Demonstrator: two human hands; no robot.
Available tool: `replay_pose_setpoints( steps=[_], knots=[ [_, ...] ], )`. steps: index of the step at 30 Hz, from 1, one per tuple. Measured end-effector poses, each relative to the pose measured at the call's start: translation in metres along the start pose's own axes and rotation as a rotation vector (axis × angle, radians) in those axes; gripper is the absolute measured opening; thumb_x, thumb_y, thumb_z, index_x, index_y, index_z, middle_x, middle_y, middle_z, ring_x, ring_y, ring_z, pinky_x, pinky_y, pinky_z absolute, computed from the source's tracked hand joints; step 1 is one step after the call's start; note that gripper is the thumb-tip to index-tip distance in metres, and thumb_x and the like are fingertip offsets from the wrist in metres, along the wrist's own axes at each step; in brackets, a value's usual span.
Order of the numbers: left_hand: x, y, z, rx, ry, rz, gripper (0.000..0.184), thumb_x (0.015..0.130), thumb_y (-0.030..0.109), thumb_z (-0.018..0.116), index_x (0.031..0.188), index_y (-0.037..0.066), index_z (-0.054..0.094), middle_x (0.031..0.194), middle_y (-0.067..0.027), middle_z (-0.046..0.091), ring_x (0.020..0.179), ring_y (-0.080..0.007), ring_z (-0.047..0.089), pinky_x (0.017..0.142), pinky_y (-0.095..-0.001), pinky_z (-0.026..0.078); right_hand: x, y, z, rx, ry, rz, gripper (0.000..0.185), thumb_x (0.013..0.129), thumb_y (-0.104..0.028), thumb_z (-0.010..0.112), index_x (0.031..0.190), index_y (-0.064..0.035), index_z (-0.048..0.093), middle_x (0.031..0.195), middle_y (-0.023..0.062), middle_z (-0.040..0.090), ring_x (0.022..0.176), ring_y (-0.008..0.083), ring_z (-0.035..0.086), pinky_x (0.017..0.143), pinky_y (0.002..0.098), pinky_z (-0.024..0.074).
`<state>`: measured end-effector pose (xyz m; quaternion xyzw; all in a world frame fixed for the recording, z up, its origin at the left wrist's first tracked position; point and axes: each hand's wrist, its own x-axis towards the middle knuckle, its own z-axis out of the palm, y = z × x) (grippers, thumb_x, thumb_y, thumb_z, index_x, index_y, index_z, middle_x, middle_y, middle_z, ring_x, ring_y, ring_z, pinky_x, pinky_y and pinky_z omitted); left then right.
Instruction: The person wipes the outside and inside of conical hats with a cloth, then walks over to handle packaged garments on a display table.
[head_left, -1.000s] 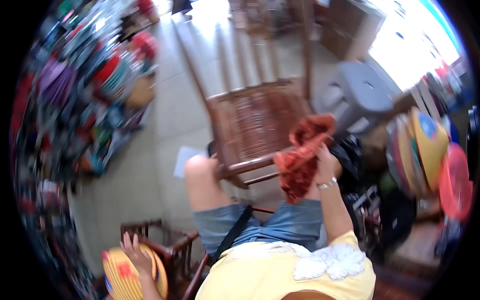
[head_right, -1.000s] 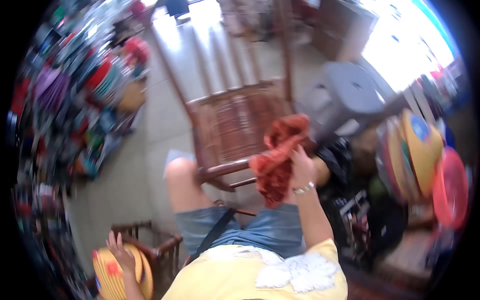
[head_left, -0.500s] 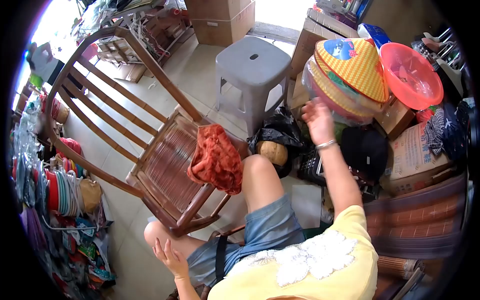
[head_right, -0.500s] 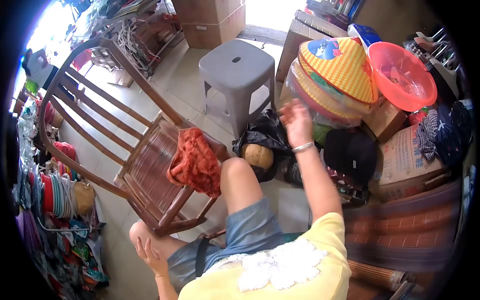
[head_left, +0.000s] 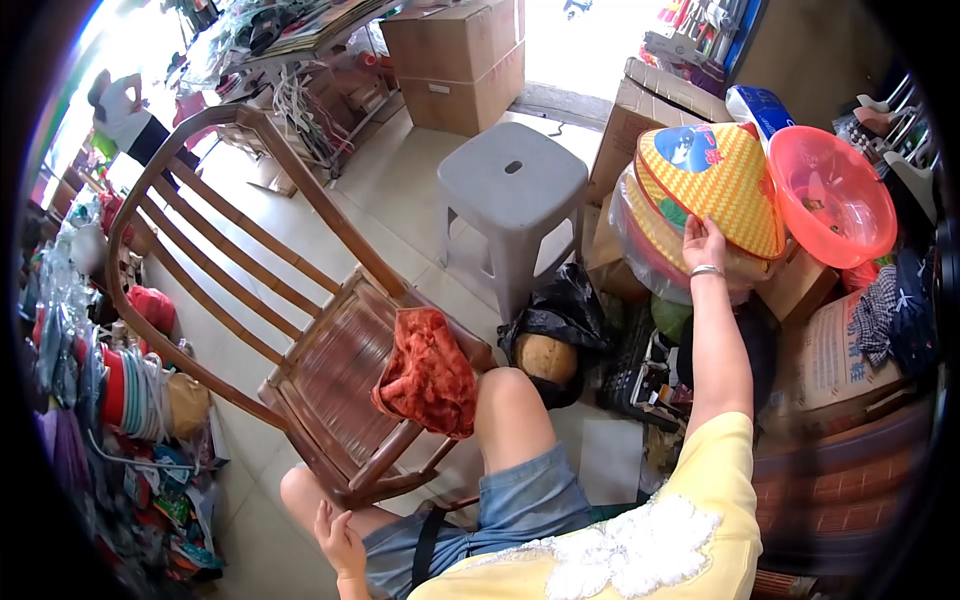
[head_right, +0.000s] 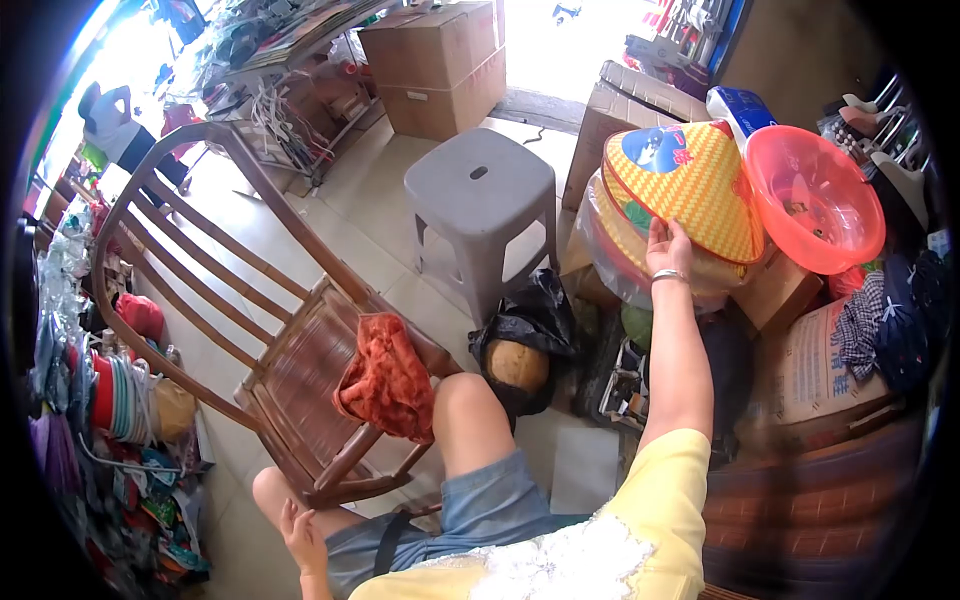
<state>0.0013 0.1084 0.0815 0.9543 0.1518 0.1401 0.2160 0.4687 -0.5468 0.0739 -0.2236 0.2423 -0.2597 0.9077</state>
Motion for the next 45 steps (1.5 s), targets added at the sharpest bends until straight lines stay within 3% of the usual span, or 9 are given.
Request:
replay_pose_setpoints(
  steps=[5, 19, 26, 28, 31, 34, 38, 40, 45],
  knots=[
    [-0.008, -0.011, 0.001, -0.013, 0.010, -0.049, 0.028, 0.072, -0.012, 0.047, 0.088, 0.002, 0.067, 0.130, -0.0208, 0.051, 0.109, -0.0356, 0.056, 0.094, -0.0415, 0.045, -0.018, -0.032, -0.001, 0.100, -0.155, 0.079, 0.010, 0.084, 0.004, 0.061, 0.094, 0.0014, 0.058, 0.089, 0.0100, 0.064, 0.081, 0.0197, 0.061, 0.078, 0.0324, 0.0578],
    [0.000, -0.014, 0.011, -0.215, 0.036, -0.079, 0.027, 0.075, -0.011, 0.047, 0.089, 0.002, 0.067, 0.122, -0.0185, 0.056, 0.105, -0.0323, 0.059, 0.088, -0.0369, 0.049, -0.254, 0.047, 0.025, -0.047, -0.570, 0.312, 0.024, 0.082, 0.004, 0.062, 0.102, -0.0086, 0.062, 0.100, 0.0035, 0.066, 0.087, 0.0158, 0.063, 0.073, 0.0307, 0.0536],
    [0.040, 0.018, 0.018, -1.090, 0.057, -0.454, 0.035, 0.097, 0.023, 0.051, 0.128, 0.007, 0.048, 0.113, -0.0101, 0.062, 0.105, -0.0249, 0.059, 0.092, -0.0376, 0.049, -0.369, 0.130, -0.017, -0.313, -0.958, 0.643, 0.039, 0.084, 0.003, 0.061, 0.121, -0.0049, 0.056, 0.112, 0.0078, 0.063, 0.095, 0.0184, 0.063, 0.076, 0.0305, 0.0525],
    [0.050, 0.024, 0.013, -1.831, -0.059, -0.481, 0.045, 0.097, 0.036, 0.049, 0.133, 0.009, 0.043, 0.119, -0.0094, 0.059, 0.109, -0.0228, 0.057, 0.094, -0.0387, 0.048, -0.413, 0.140, -0.004, -0.186, -0.925, 0.763, 0.037, 0.081, 0.005, 0.062, 0.117, -0.0001, 0.058, 0.102, 0.0106, 0.065, 0.084, 0.0188, 0.063, 0.072, 0.0316, 0.0521],
    [0.065, 0.072, -0.024, -2.069, 0.163, -0.578, 0.054, 0.094, 0.044, 0.052, 0.135, 0.011, 0.040, 0.126, -0.0085, 0.054, 0.113, -0.0210, 0.055, 0.094, -0.0388, 0.049, -0.428, 0.176, -0.051, -0.316, -0.995, 1.198, 0.040, 0.082, 0.003, 0.061, 0.121, 0.0018, 0.054, 0.108, 0.0092, 0.064, 0.090, 0.0182, 0.062, 0.077, 0.0321, 0.0518],
    [0.048, 0.012, -0.002, -1.951, 0.353, -0.458, 0.057, 0.093, 0.044, 0.055, 0.136, 0.010, 0.038, 0.128, -0.0070, 0.052, 0.114, -0.0196, 0.053, 0.094, -0.0373, 0.049, -0.444, 0.189, -0.063, -0.610, -1.065, 1.243, 0.041, 0.084, -0.001, 0.061, 0.125, 0.0014, 0.053, 0.113, 0.0071, 0.062, 0.097, 0.0184, 0.061, 0.082, 0.0317, 0.0508],
    [0.016, -0.037, 0.008, -1.883, 0.544, -0.423, 0.061, 0.092, 0.045, 0.054, 0.138, 0.009, 0.037, 0.130, -0.0084, 0.051, 0.115, -0.0221, 0.054, 0.094, -0.0394, 0.048, -0.434, 0.195, -0.049, -1.145, -1.468, 0.982, 0.041, 0.084, -0.009, 0.067, 0.122, 0.0005, 0.056, 0.115, 0.0095, 0.064, 0.100, 0.0195, 0.062, 0.086, 0.0312, 0.0499],
    [0.002, -0.048, 0.002, -1.946, 0.548, -0.467, 0.063, 0.092, 0.047, 0.053, 0.139, 0.008, 0.037, 0.132, -0.0098, 0.051, 0.115, -0.0243, 0.054, 0.095, -0.0414, 0.048, -0.410, 0.199, -0.047, -1.673, -1.776, 0.547, 0.037, 0.079, -0.011, 0.070, 0.112, 0.0016, 0.059, 0.104, 0.0076, 0.065, 0.095, 0.0164, 0.061, 0.084, 0.0293, 0.0486],
    [-0.007, -0.036, -0.029, -2.001, 0.445, -0.539, 0.063, 0.095, 0.052, 0.043, 0.136, 0.005, 0.041, 0.131, -0.0128, 0.053, 0.115, -0.0289, 0.055, 0.095, -0.0451, 0.048, -0.378, 0.217, -0.017, -1.580, -1.458, -0.526, 0.052, 0.071, -0.016, 0.072, 0.119, -0.0034, 0.056, 0.122, 0.0171, 0.055, 0.116, 0.0350, 0.047, 0.099, 0.0415, 0.0385]
  ],
)
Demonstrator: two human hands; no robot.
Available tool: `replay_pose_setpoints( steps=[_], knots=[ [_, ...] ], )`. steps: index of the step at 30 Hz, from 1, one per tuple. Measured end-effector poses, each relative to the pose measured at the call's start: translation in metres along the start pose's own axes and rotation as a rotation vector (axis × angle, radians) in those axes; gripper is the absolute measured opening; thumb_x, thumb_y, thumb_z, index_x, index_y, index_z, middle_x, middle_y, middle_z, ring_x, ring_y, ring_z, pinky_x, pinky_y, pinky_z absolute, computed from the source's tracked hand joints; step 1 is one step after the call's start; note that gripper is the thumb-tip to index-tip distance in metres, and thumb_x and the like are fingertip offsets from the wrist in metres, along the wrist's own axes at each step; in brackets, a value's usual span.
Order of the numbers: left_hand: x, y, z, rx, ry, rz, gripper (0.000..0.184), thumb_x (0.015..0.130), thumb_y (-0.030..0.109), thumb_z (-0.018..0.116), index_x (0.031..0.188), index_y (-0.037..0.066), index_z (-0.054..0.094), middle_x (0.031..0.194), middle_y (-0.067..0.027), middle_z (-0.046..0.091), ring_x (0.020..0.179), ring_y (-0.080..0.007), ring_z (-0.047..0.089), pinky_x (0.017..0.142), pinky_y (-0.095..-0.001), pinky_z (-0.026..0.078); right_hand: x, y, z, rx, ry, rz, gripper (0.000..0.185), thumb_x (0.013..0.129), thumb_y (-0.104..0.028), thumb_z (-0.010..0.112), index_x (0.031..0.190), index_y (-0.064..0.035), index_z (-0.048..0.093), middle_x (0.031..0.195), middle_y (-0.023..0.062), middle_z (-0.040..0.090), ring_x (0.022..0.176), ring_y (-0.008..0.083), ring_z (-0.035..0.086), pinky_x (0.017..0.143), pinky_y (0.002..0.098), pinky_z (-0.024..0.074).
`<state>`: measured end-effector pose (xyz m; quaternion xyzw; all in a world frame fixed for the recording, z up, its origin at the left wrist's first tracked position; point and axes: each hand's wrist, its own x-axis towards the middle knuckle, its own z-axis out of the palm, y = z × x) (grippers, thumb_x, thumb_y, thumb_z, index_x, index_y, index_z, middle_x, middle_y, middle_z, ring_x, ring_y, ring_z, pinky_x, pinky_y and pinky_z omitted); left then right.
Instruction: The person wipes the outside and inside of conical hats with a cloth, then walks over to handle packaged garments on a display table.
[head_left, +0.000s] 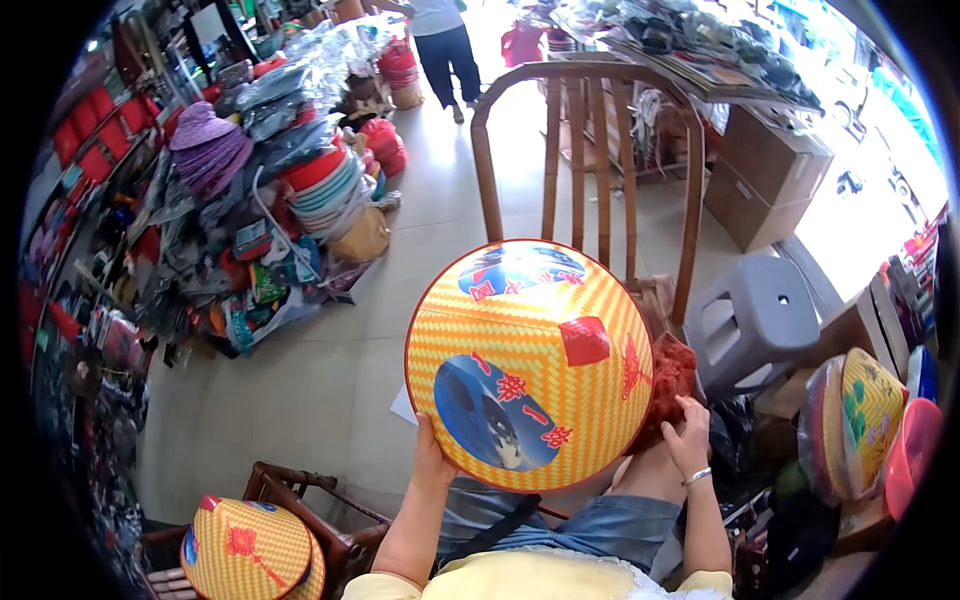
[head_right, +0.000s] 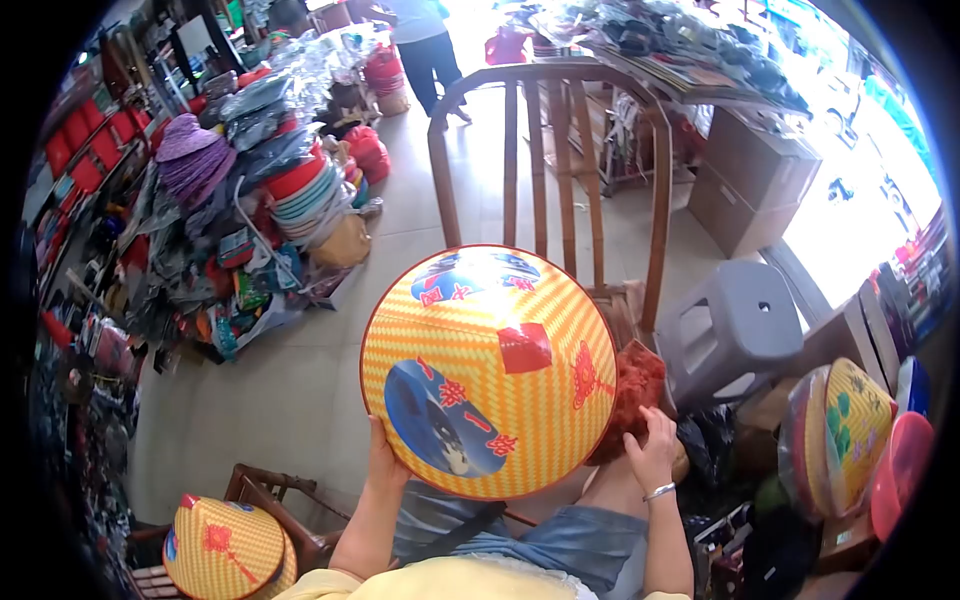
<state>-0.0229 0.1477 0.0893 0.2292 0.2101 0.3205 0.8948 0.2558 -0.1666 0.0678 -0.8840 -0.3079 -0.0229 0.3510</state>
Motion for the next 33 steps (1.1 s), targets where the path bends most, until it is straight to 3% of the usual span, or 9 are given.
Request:
replay_pose_setpoints(
  steps=[3, 9, 12, 15, 17, 22, 25, 27, 33],
  knots=[
    [-0.004, 0.003, 0.000, 0.035, 0.025, 0.047, 0.062, 0.095, 0.052, 0.043, 0.136, 0.005, 0.041, 0.133, -0.0122, 0.052, 0.117, -0.0286, 0.054, 0.097, -0.0450, 0.047, 0.013, -0.019, 0.015, -0.175, -0.111, 0.012, 0.073, 0.069, -0.030, 0.076, 0.132, -0.0073, 0.047, 0.135, 0.0175, 0.044, 0.124, 0.0351, 0.040, 0.106, 0.0436, 0.0306],
    [-0.011, 0.001, 0.007, 0.042, 0.036, 0.097, 0.060, 0.096, 0.050, 0.041, 0.137, 0.006, 0.040, 0.135, -0.0104, 0.050, 0.120, -0.0282, 0.052, 0.099, -0.0447, 0.045, 0.025, -0.011, 0.019, -0.198, -0.055, -0.171, 0.023, 0.068, -0.017, 0.076, 0.080, -0.0072, 0.060, 0.092, 0.0079, 0.060, 0.091, 0.0304, 0.052, 0.080, 0.0421, 0.0409],
    [-0.012, -0.006, 0.027, 0.003, 0.036, 0.103, 0.058, 0.097, 0.049, 0.041, 0.136, 0.006, 0.041, 0.134, -0.0101, 0.051, 0.119, -0.0282, 0.052, 0.099, -0.0443, 0.045, 0.020, 0.016, 0.005, 0.070, 0.128, -0.073, 0.018, 0.072, -0.010, 0.071, 0.084, -0.0035, 0.059, 0.083, 0.0114, 0.059, 0.082, 0.0327, 0.054, 0.076, 0.0421, 0.0423],
    [-0.009, -0.012, 0.029, -0.039, 0.100, 0.125, 0.054, 0.097, 0.044, 0.044, 0.135, 0.006, 0.041, 0.133, -0.0098, 0.051, 0.118, -0.0271, 0.053, 0.098, -0.0429, 0.046, 0.015, 0.018, -0.039, 0.573, 0.267, 0.216, 0.008, 0.090, -0.007, 0.056, 0.083, -0.0046, 0.052, 0.077, -0.0019, 0.047, 0.070, 0.0084, 0.045, 0.063, 0.0242, 0.0411],
    [-0.004, -0.010, 0.044, -0.055, 0.130, 0.131, 0.051, 0.098, 0.039, 0.047, 0.135, 0.006, 0.041, 0.133, -0.0095, 0.051, 0.116, -0.0258, 0.054, 0.097, -0.0417, 0.047, 0.013, 0.020, -0.068, 0.799, 0.359, 0.353, 0.007, 0.095, -0.012, 0.053, 0.091, -0.0062, 0.053, 0.083, -0.0032, 0.052, 0.074, 0.0065, 0.048, 0.065, 0.0231, 0.0425],
    [-0.030, -0.029, 0.102, 0.541, -0.077, 0.217, 0.046, 0.089, 0.016, 0.064, 0.129, 0.004, 0.045, 0.121, -0.0067, 0.057, 0.107, -0.0221, 0.059, 0.091, -0.0351, 0.049, -0.002, 0.011, -0.088, 1.120, 0.460, 0.388, 0.028, 0.095, -0.014, 0.051, 0.120, -0.0017, 0.053, 0.112, 0.0051, 0.060, 0.097, 0.0127, 0.058, 0.081, 0.0266, 0.0487],
    [-0.049, -0.046, 0.139, 1.167, -0.595, 0.504, 0.029, 0.082, 0.006, 0.065, 0.110, 0.002, 0.062, 0.106, -0.0137, 0.065, 0.094, -0.0259, 0.064, 0.080, -0.0333, 0.051, -0.009, 0.009, -0.074, 1.185, 0.452, 0.356, 0.039, 0.093, -0.019, 0.054, 0.128, -0.0031, 0.048, 0.121, 0.0091, 0.057, 0.105, 0.0193, 0.059, 0.089, 0.0336, 0.0484],
    [-0.050, -0.057, 0.169, 1.247, -0.987, 0.765, 0.040, 0.079, 0.005, 0.062, 0.119, 0.007, 0.060, 0.115, -0.0102, 0.063, 0.100, -0.0249, 0.063, 0.085, -0.0373, 0.052, -0.009, -0.010, -0.067, 1.285, 0.430, 0.348, 0.036, 0.095, -0.015, 0.052, 0.128, -0.0023, 0.048, 0.119, 0.0073, 0.058, 0.103, 0.0158, 0.059, 0.085, 0.0287, 0.0497],
    [-0.048, -0.087, 0.161, 1.377, -1.176, 0.886, 0.039, 0.076, 0.003, 0.062, 0.115, 0.006, 0.063, 0.112, -0.0103, 0.065, 0.101, -0.0247, 0.064, 0.090, -0.0379, 0.052, -0.034, 0.007, -0.037, 1.388, 0.423, 0.349, 0.036, 0.095, -0.016, 0.051, 0.128, -0.0032, 0.048, 0.120, 0.0079, 0.058, 0.105, 0.0172, 0.059, 0.087, 0.0301, 0.0496]
  ],
)
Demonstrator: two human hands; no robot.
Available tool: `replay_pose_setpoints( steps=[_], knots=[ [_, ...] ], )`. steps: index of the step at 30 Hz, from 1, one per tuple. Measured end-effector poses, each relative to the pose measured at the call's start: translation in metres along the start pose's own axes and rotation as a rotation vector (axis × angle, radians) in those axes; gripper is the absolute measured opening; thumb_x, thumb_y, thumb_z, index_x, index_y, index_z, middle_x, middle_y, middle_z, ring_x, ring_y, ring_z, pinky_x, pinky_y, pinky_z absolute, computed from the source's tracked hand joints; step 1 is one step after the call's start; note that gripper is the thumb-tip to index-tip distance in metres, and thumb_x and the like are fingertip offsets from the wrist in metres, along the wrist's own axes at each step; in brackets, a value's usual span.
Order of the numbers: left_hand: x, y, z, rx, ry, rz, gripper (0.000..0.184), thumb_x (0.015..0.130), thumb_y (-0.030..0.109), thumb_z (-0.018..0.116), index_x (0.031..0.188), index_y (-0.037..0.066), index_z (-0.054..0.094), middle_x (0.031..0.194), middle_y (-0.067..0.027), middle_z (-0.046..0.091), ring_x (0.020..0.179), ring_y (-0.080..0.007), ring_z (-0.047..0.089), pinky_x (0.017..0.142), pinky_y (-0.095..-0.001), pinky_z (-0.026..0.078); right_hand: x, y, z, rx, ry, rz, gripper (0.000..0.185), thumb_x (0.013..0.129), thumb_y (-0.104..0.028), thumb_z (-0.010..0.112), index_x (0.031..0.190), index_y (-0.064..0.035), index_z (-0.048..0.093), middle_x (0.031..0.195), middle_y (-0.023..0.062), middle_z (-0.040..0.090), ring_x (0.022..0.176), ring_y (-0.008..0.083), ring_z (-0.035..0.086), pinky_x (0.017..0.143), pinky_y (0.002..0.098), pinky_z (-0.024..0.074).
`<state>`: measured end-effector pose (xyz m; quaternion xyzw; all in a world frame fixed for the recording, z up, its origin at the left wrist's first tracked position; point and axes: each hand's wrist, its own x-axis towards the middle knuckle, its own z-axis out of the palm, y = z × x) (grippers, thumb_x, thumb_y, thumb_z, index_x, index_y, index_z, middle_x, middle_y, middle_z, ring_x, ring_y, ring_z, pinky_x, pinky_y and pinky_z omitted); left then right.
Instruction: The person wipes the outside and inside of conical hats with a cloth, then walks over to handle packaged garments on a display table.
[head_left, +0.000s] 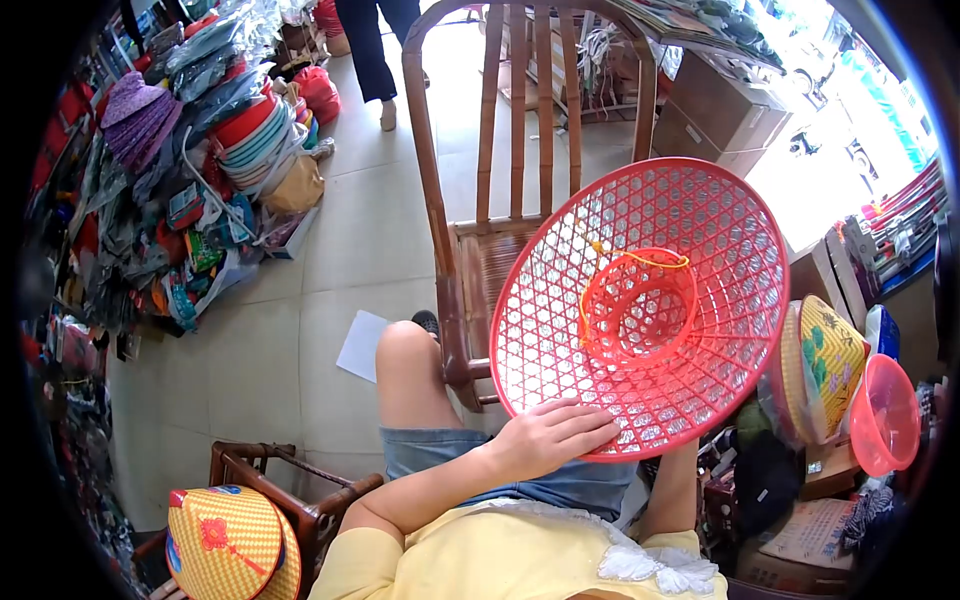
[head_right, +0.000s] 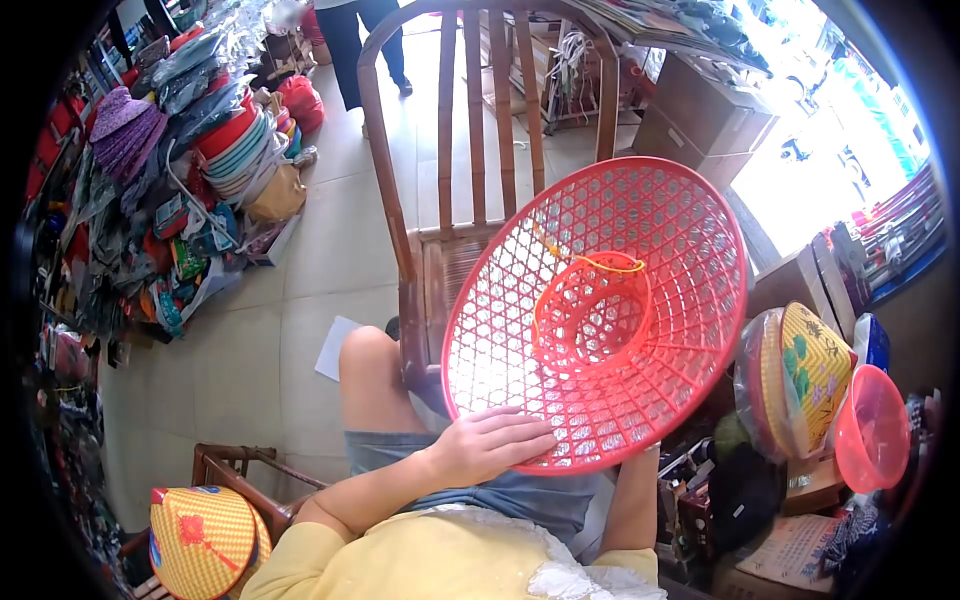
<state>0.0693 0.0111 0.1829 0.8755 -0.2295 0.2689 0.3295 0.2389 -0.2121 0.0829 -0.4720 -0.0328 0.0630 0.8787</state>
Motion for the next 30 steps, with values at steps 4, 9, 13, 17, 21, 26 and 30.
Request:
replay_pose_setpoints(
  steps=[4, 9, 13, 17, 21, 26, 30],
  knots=[
    [-0.006, -0.009, -0.005, -0.178, 0.126, -0.137, 0.035, 0.080, 0.006, 0.062, 0.114, 0.006, 0.063, 0.109, -0.0089, 0.066, 0.099, -0.0216, 0.065, 0.086, -0.0350, 0.052, 0.009, -0.017, 0.013, -0.066, 0.069, 0.030, 0.036, 0.096, -0.016, 0.050, 0.129, -0.0039, 0.046, 0.120, 0.0084, 0.058, 0.105, 0.0170, 0.059, 0.087, 0.0317, 0.0497],
    [-0.026, 0.006, -0.016, -0.553, 0.377, -0.723, 0.021, 0.090, 0.012, 0.061, 0.109, 0.004, 0.062, 0.105, -0.0065, 0.066, 0.096, -0.0200, 0.065, 0.084, -0.0347, 0.052, 0.003, -0.050, 0.045, -0.175, 0.048, -0.017, 0.041, 0.095, -0.018, 0.051, 0.133, -0.0066, 0.043, 0.119, 0.0097, 0.056, 0.103, 0.0204, 0.058, 0.078, 0.0322, 0.0514],
    [-0.017, -0.023, 0.002, -1.360, 1.007, -0.706, 0.046, 0.093, 0.024, 0.060, 0.133, 0.013, 0.042, 0.130, -0.0025, 0.051, 0.120, -0.0202, 0.051, 0.100, -0.0386, 0.045, -0.004, -0.057, 0.079, -0.547, -0.194, -0.433, 0.044, 0.086, -0.026, 0.058, 0.119, 0.0015, 0.051, 0.123, 0.0127, 0.054, 0.115, 0.0219, 0.051, 0.098, 0.0346, 0.0393],
    [-0.032, -0.034, 0.023, -1.606, 1.076, -0.921, 0.035, 0.099, 0.028, 0.048, 0.131, 0.014, 0.045, 0.129, -0.0031, 0.053, 0.117, -0.0209, 0.054, 0.096, -0.0415, 0.047, -0.033, -0.052, 0.140, -0.949, -0.685, -0.811, 0.029, 0.061, -0.015, 0.075, 0.083, -0.0067, 0.056, 0.110, 0.0162, 0.058, 0.113, 0.0403, 0.052, 0.095, 0.0491, 0.0406],
    [-0.089, -0.050, 0.044, -1.834, 0.921, -1.027, 0.049, 0.098, 0.044, 0.040, 0.137, 0.016, 0.041, 0.136, -0.0045, 0.049, 0.121, -0.0221, 0.051, 0.098, -0.0431, 0.047, -0.069, -0.012, 0.178, -1.287, -1.127, -0.832, 0.054, 0.066, -0.035, 0.074, 0.116, -0.0185, 0.059, 0.128, 0.0065, 0.054, 0.126, 0.0277, 0.044, 0.106, 0.0521, 0.0278],
    [-0.086, -0.038, 0.030, -1.806, 0.929, -1.062, 0.058, 0.096, 0.054, 0.034, 0.141, 0.018, 0.036, 0.141, -0.0021, 0.045, 0.128, -0.0225, 0.044, 0.103, -0.0443, 0.040, -0.026, -0.004, 0.193, -1.591, -1.093, -0.907, 0.058, 0.071, -0.034, 0.072, 0.123, -0.0152, 0.056, 0.134, 0.0073, 0.049, 0.128, 0.0265, 0.040, 0.109, 0.0510, 0.0229],
    [-0.088, -0.040, 0.036, -1.861, 0.931, -1.065, 0.057, 0.096, 0.054, 0.033, 0.140, 0.018, 0.037, 0.141, -0.0003, 0.045, 0.127, -0.0214, 0.045, 0.106, -0.0422, 0.035, 0.024, -0.016, 0.197, -1.430, -0.773, -0.909, 0.051, 0.072, -0.025, 0.071, 0.119, -0.0124, 0.058, 0.141, 0.0093, 0.043, 0.133, 0.0319, 0.033, 0.110, 0.0508, 0.0223]
  ],
)
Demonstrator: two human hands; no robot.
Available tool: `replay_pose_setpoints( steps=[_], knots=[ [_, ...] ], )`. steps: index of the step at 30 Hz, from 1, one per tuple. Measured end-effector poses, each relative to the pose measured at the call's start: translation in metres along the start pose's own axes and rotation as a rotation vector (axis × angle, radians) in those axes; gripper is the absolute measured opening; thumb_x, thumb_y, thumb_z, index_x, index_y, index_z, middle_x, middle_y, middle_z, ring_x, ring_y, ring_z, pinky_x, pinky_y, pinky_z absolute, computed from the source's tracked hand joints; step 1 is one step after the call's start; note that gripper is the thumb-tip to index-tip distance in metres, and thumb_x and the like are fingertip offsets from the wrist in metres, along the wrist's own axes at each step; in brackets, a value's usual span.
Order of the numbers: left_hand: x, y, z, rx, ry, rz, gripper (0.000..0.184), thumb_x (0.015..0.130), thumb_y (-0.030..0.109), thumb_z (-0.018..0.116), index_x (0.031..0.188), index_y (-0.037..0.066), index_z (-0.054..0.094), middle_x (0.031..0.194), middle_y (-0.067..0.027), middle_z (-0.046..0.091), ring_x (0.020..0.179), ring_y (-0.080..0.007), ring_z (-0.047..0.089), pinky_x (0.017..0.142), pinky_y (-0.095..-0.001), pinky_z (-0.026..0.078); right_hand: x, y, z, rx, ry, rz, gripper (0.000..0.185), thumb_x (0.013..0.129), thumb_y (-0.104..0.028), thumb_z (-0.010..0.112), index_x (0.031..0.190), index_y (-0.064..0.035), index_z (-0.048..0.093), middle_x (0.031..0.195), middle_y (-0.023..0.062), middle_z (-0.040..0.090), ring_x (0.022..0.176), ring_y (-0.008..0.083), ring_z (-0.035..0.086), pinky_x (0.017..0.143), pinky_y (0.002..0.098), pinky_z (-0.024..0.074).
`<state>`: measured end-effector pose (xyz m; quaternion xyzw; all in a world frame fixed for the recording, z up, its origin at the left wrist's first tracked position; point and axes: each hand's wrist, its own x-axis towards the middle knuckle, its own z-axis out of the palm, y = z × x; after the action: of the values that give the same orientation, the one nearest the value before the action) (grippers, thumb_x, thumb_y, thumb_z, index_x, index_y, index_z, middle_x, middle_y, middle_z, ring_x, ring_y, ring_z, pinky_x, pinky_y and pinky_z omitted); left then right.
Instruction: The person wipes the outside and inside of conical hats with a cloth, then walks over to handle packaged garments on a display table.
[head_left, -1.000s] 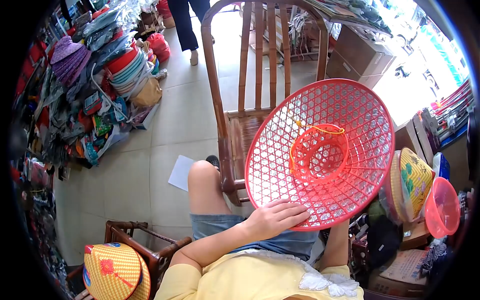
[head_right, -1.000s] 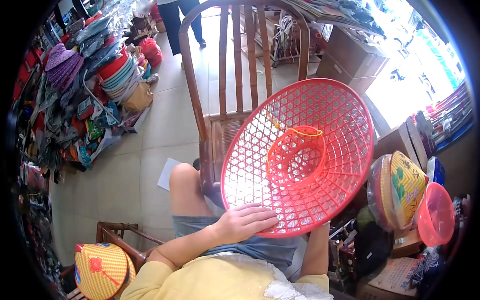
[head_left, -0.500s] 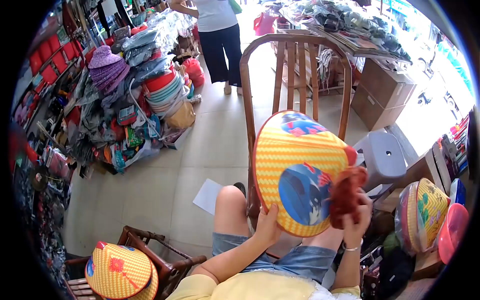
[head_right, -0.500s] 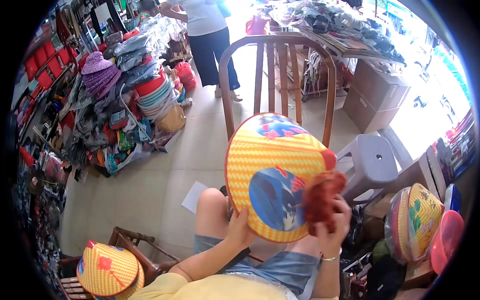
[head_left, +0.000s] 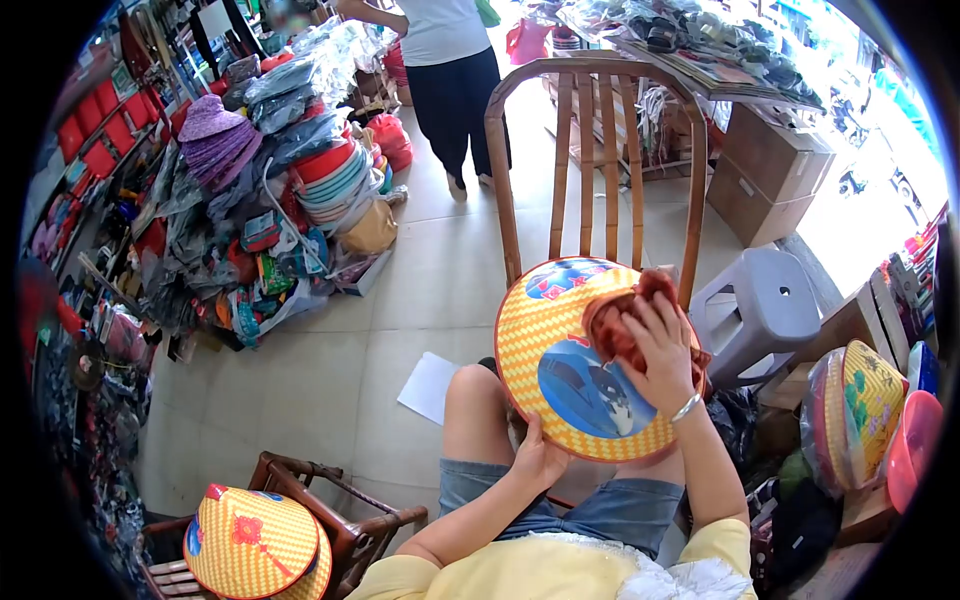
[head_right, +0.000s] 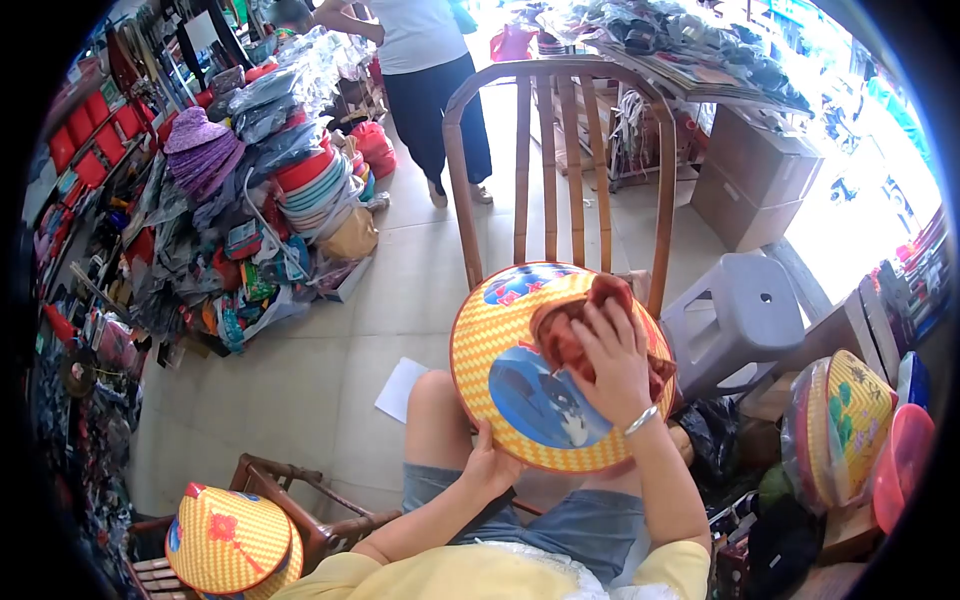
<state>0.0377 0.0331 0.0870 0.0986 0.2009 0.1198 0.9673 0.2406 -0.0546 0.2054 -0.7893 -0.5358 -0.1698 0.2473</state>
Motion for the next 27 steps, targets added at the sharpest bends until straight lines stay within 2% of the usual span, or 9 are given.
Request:
replay_pose_setpoints(
  steps=[5, 10, 12, 14, 17, 22, 24, 25, 27],
  knots=[
    [0.003, 0.000, -0.007, -0.004, -0.015, -0.003, 0.056, 0.096, 0.054, 0.034, 0.139, 0.018, 0.038, 0.140, -0.0001, 0.047, 0.126, -0.0200, 0.046, 0.103, -0.0422, 0.038, -0.018, -0.020, 0.013, 0.030, 0.017, -0.008, 0.049, 0.070, -0.018, 0.071, 0.117, -0.0119, 0.058, 0.139, 0.0188, 0.042, 0.130, 0.0446, 0.033, 0.107, 0.0527, 0.0283],
    [0.008, 0.000, -0.025, 0.080, -0.127, 0.054, 0.056, 0.095, 0.055, 0.037, 0.139, 0.020, 0.039, 0.138, -0.0002, 0.049, 0.124, -0.0203, 0.048, 0.102, -0.0419, 0.040, -0.080, -0.084, 0.030, 0.132, -0.245, -0.367, 0.045, 0.068, -0.028, 0.069, 0.108, -0.0090, 0.064, 0.132, 0.0113, 0.053, 0.130, 0.0280, 0.043, 0.109, 0.0505, 0.0298],
    [0.018, 0.001, -0.051, -0.145, -0.480, -0.112, 0.061, 0.093, 0.059, 0.038, 0.141, 0.022, 0.035, 0.142, 0.0000, 0.044, 0.128, -0.0207, 0.043, 0.105, -0.0427, 0.036, -0.070, -0.054, 0.035, 0.015, -0.167, -0.375, 0.045, 0.070, -0.027, 0.067, 0.112, -0.0101, 0.062, 0.133, 0.0112, 0.052, 0.130, 0.0283, 0.042, 0.107, 0.0505, 0.0311],
    [-0.002, -0.003, -0.002, 0.070, -0.066, -0.031, 0.078, 0.086, 0.072, 0.033, 0.146, 0.024, 0.025, 0.150, -0.0019, 0.031, 0.137, -0.0236, 0.031, 0.107, -0.0509, 0.030, -0.025, -0.028, 0.002, -0.001, -0.359, -0.036, 0.048, 0.064, -0.020, 0.073, 0.108, -0.0097, 0.058, 0.134, 0.0119, 0.050, 0.126, 0.0342, 0.044, 0.102, 0.0522, 0.0348],
    [-0.003, -0.006, 0.002, 0.084, -0.098, -0.028, 0.081, 0.085, 0.073, 0.035, 0.147, 0.023, 0.024, 0.150, -0.0018, 0.032, 0.136, -0.0247, 0.032, 0.107, -0.0504, 0.031, -0.013, 0.025, 0.000, 0.045, 0.150, 0.039, 0.035, 0.060, -0.009, 0.076, 0.089, -0.0027, 0.058, 0.140, 0.0190, 0.041, 0.130, 0.0418, 0.038, 0.104, 0.0514, 0.0336],
    [-0.005, -0.005, 0.012, -0.075, -0.145, -0.053, 0.072, 0.089, 0.067, 0.037, 0.144, 0.021, 0.030, 0.144, -0.0005, 0.041, 0.130, -0.0216, 0.041, 0.107, -0.0452, 0.033, -0.042, -0.016, 0.016, 0.073, 0.084, -0.075, 0.027, 0.068, -0.023, 0.071, 0.089, -0.0118, 0.058, 0.138, 0.0181, 0.042, 0.126, 0.0436, 0.038, 0.099, 0.0574, 0.0327],
    [0.005, 0.000, -0.007, -0.150, -0.491, -0.135, 0.073, 0.090, 0.067, 0.036, 0.144, 0.019, 0.031, 0.144, -0.0014, 0.042, 0.129, -0.0222, 0.042, 0.107, -0.0471, 0.034, -0.076, -0.049, 0.028, 0.148, -0.161, -0.254, 0.030, 0.070, -0.029, 0.067, 0.096, -0.0146, 0.061, 0.131, 0.0128, 0.049, 0.124, 0.0369, 0.042, 0.098, 0.0539, 0.0363],
    [-0.001, 0.000, -0.010, -0.007, -0.163, -0.057, 0.076, 0.089, 0.067, 0.036, 0.145, 0.016, 0.031, 0.144, -0.0021, 0.041, 0.129, -0.0235, 0.043, 0.106, -0.0484, 0.035, -0.092, -0.069, 0.022, 0.119, -0.197, -0.349, 0.035, 0.072, -0.029, 0.066, 0.104, -0.0152, 0.062, 0.130, 0.0095, 0.052, 0.125, 0.0326, 0.044, 0.099, 0.0522, 0.0377],
    [-0.002, 0.006, -0.005, -0.065, -0.327, -0.125, 0.078, 0.087, 0.070, 0.036, 0.144, 0.018, 0.031, 0.145, -0.0026, 0.040, 0.130, -0.0247, 0.041, 0.105, -0.0510, 0.036, -0.102, -0.062, 0.025, 0.117, -0.207, -0.372, 0.039, 0.075, -0.030, 0.064, 0.112, -0.0175, 0.061, 0.132, 0.0067, 0.052, 0.127, 0.0303, 0.043, 0.102, 0.0514, 0.0350]
  ],
)
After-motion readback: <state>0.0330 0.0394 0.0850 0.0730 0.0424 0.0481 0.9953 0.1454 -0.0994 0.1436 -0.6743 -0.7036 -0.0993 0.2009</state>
